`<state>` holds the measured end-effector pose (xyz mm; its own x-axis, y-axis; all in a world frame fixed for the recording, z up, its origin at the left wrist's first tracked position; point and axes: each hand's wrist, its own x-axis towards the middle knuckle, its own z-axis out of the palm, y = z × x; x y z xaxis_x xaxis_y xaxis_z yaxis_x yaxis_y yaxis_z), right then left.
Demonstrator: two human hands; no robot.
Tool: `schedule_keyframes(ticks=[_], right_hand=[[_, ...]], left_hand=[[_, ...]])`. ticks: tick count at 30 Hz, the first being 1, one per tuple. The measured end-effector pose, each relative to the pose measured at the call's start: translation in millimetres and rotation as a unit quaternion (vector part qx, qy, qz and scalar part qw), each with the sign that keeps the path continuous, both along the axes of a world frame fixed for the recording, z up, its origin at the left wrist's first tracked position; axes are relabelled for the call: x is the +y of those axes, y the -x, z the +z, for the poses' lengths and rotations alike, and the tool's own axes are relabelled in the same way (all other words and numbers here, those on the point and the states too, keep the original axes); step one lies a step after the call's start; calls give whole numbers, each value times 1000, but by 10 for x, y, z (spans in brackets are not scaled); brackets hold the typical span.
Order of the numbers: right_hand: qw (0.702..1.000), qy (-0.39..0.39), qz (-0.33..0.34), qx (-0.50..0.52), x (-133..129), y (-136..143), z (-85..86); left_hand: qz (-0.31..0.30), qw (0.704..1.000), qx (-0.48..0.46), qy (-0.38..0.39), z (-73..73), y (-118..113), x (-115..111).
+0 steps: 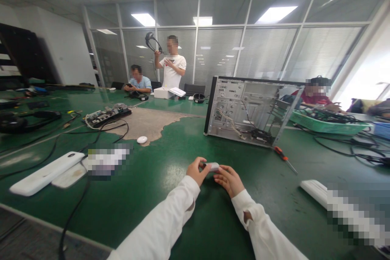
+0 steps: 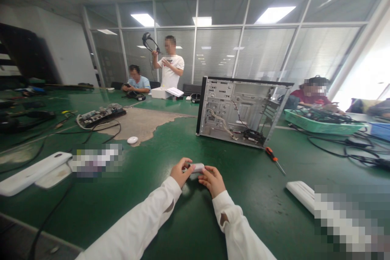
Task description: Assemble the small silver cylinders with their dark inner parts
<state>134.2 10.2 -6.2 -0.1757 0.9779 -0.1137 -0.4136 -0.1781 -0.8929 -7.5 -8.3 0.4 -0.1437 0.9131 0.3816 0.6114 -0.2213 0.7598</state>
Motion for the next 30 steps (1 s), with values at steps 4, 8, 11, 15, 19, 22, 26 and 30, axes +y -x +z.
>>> schedule_keyframes(ticks=[4,8,11,15,19,22,26,30], right_hand=[[999,34,18,35,-6,-16,8],[994,73,40,66,-3,-32,14],[989,103,65,84,5,-48,19],[983,129,80,101,24,-73,12],[981,137,86,106,47,-91,-3],[983,133,82,98,57,-96,-11],[983,129,83,99,53,-100,-10],[982,138,66,111,30,-98,12]], left_hand=[[1,1000,9,-19,-26,9,16],[8,999,15,-39,2,8,5],[6,998,25,-51,56,-2,-27],[-11,996,45,-79,126,-25,-79],[-39,991,74,-100,179,-44,-116],[-60,987,97,-116,211,-57,-139],[-84,980,125,-130,244,-81,-173],[-116,972,148,-139,267,-114,-208]])
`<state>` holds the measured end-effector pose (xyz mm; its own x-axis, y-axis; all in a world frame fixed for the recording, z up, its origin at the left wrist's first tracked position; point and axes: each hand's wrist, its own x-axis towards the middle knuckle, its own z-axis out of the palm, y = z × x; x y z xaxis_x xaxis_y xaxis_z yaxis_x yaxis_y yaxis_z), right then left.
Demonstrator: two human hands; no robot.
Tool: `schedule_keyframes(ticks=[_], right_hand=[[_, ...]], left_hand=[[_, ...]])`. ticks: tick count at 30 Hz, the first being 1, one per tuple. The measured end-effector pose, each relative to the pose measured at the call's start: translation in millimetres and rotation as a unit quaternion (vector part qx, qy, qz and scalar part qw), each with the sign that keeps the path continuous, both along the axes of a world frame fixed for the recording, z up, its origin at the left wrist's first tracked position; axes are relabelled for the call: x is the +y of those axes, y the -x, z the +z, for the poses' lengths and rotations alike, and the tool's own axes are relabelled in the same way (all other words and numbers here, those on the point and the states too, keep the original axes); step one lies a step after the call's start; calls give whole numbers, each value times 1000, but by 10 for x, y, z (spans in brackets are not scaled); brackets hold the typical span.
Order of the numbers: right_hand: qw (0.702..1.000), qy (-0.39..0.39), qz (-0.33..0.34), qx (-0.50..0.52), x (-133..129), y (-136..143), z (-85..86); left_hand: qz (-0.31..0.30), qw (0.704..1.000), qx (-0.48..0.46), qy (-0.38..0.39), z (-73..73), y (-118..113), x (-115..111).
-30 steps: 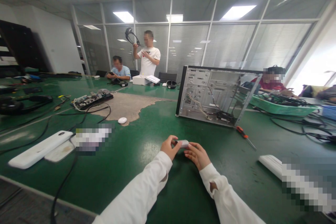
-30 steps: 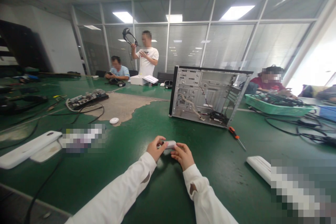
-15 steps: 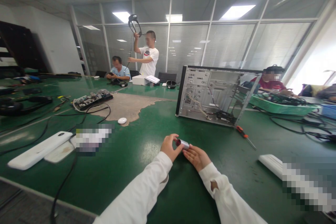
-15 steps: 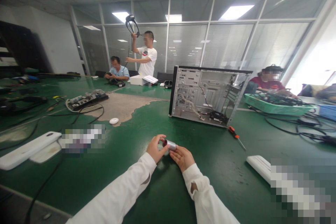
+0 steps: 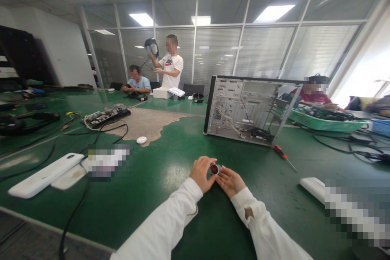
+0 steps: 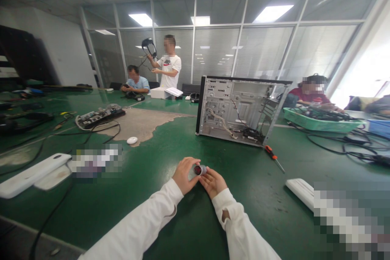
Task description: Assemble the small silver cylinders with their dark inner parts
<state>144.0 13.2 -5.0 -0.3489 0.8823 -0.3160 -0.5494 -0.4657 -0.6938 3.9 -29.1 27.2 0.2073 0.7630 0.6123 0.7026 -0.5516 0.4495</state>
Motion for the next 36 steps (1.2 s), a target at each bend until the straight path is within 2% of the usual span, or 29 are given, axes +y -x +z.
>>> schedule_keyframes(ticks=[5,12,18,21,26,30,33,36], right_hand=[[998,-46,-25,-31,-29,17,28],[996,-79,-3,-46,-58,16,57],[991,-115,33,-51,-82,9,115],[992,-112,33,-46,-83,9,119],[997,-77,-4,10,-98,11,139],[994,-86,-30,53,-104,-5,196],[991,-116,-29,62,-93,-26,226],[989,-136,-22,60,-81,-36,230]], left_hand=[[-23,999,27,-10,42,-30,-46],[-74,990,116,-12,178,-48,-148],[-99,981,159,-41,158,-116,-166],[-100,980,165,-45,162,-136,-178],[-116,980,160,-32,230,-128,-226],[-130,987,89,-18,197,-128,-222],[-100,995,-20,-5,96,-138,-168],[-81,990,-114,22,-21,-142,-89]])
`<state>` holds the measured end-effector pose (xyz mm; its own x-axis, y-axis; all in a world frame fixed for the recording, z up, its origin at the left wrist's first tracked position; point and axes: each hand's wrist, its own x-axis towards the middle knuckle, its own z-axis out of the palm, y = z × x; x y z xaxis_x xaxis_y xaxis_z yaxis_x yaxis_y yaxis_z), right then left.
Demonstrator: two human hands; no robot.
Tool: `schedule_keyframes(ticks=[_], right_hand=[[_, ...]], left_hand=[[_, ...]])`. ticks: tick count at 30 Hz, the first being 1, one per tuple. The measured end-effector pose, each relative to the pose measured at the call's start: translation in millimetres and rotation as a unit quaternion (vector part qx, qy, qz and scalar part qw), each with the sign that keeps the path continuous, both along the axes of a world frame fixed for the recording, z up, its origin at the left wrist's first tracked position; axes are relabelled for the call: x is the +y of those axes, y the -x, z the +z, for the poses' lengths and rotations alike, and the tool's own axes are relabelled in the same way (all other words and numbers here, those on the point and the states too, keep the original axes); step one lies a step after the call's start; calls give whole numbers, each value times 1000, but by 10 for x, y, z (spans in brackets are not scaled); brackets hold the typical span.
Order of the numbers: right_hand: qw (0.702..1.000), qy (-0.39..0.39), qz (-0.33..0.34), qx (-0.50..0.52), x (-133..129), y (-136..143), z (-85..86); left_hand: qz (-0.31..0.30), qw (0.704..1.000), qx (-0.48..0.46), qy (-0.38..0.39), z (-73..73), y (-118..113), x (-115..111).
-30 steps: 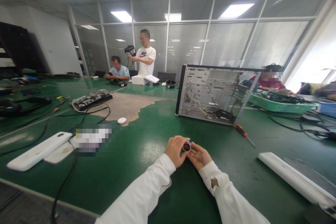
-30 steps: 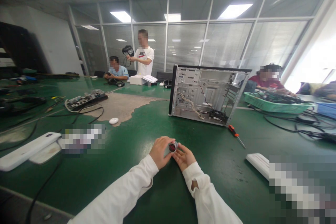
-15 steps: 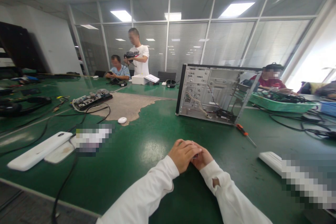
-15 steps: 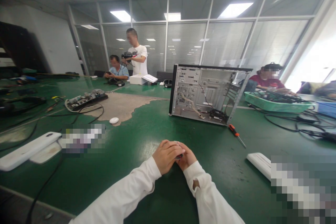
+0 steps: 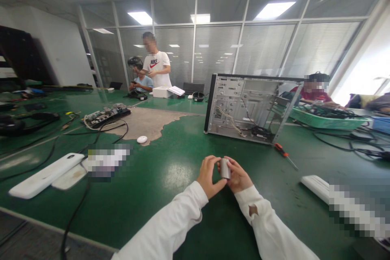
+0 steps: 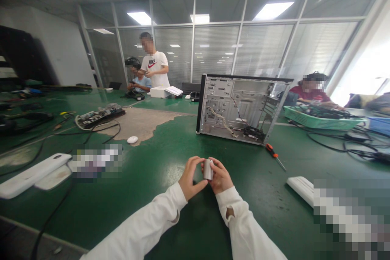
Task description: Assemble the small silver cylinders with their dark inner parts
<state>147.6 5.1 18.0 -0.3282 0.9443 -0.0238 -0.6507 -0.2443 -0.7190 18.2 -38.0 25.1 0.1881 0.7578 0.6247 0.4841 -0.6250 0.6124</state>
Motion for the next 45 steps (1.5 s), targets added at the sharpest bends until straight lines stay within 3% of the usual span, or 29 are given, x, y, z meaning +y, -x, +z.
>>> schedule_keyframes(ticks=[5,12,18,28,36,45], right_hand=[[998,-61,-13,11,4,21,-19],[990,-130,-44,-32,-24,39,-19],[973,-187,-107,-89,-57,61,-27],[935,-247,-155,-202,-8,35,-88],[940,-226,-173,-190,51,0,-120],[954,-180,-160,-176,74,4,-148]], left_hand=[[-1,992,-80,99,-114,-2,80],[-4,985,-103,139,-118,-10,77],[-19,971,-144,188,-211,-15,128],[-114,870,-362,315,-242,-29,207],[-160,790,-446,388,-248,-46,220],[-204,764,-445,420,-189,-40,195]])
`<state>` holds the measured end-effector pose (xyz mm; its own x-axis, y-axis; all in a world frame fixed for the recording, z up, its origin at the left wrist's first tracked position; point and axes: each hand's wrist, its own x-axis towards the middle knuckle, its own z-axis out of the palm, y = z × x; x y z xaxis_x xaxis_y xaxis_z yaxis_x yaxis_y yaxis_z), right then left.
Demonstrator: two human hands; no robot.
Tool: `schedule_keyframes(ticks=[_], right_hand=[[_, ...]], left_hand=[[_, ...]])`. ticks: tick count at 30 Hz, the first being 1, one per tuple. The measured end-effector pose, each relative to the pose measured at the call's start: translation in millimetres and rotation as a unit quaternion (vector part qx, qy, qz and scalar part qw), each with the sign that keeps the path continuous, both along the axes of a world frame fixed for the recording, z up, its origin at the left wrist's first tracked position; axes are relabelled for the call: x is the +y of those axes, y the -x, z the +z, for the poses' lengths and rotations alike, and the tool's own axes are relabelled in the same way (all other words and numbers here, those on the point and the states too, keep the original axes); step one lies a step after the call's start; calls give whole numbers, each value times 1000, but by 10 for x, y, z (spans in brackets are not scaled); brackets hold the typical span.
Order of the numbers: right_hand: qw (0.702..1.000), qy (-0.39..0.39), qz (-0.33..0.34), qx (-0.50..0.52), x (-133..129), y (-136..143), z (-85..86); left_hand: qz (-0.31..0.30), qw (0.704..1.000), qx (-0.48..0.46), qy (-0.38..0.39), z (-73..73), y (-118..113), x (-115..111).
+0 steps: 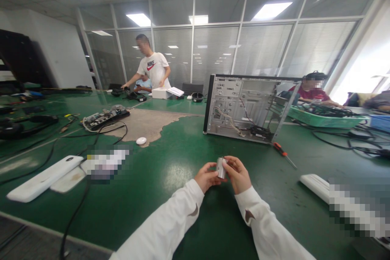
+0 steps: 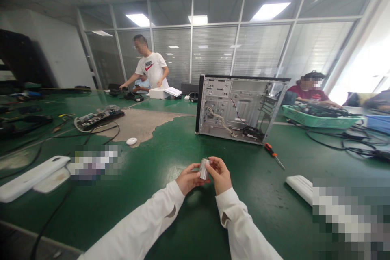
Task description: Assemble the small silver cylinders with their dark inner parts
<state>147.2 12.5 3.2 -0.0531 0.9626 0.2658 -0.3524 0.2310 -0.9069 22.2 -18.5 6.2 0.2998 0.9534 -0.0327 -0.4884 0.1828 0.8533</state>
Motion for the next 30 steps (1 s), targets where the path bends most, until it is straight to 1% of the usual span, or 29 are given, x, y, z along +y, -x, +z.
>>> schedule_keyframes(ticks=[2,5,7,9,11,13,14,16,19,21,23,25,27,30], right_hand=[[1000,4,-12,-4,15,1,-24],[1000,7,-4,-28,29,-4,-36],[999,7,6,-52,20,-13,-14],[997,-3,1,-81,-7,-21,26],[993,-22,-11,-113,-48,-22,67],[988,-55,-22,-144,-100,-11,101],[983,-79,-28,-166,-128,-1,116],[965,-140,-45,-218,-186,24,149],[929,-231,-75,-279,-255,59,202],[916,-257,-86,-296,-269,73,216],[912,-252,-87,-311,-252,80,189],[917,-227,-78,-318,-213,80,121],[930,-181,-58,-314,-168,76,32],[947,-109,-12,-302,-111,66,-80]], left_hand=[[-16,1000,-2,4,-5,18,7],[-32,999,1,4,-15,46,21],[-38,999,10,1,-30,57,36],[-39,999,29,-5,-54,58,54],[-27,997,64,-28,-79,48,67],[3,989,116,-88,-94,37,66],[23,980,149,-127,-94,36,59],[71,950,232,-195,-76,45,41],[138,888,358,-253,-25,85,18],[170,851,408,-285,0,111,18],[188,825,441,-298,-1,125,29],[197,808,478,-283,-29,129,48],[201,797,509,-256,-70,130,67],[196,790,532,-235,-119,139,82]])
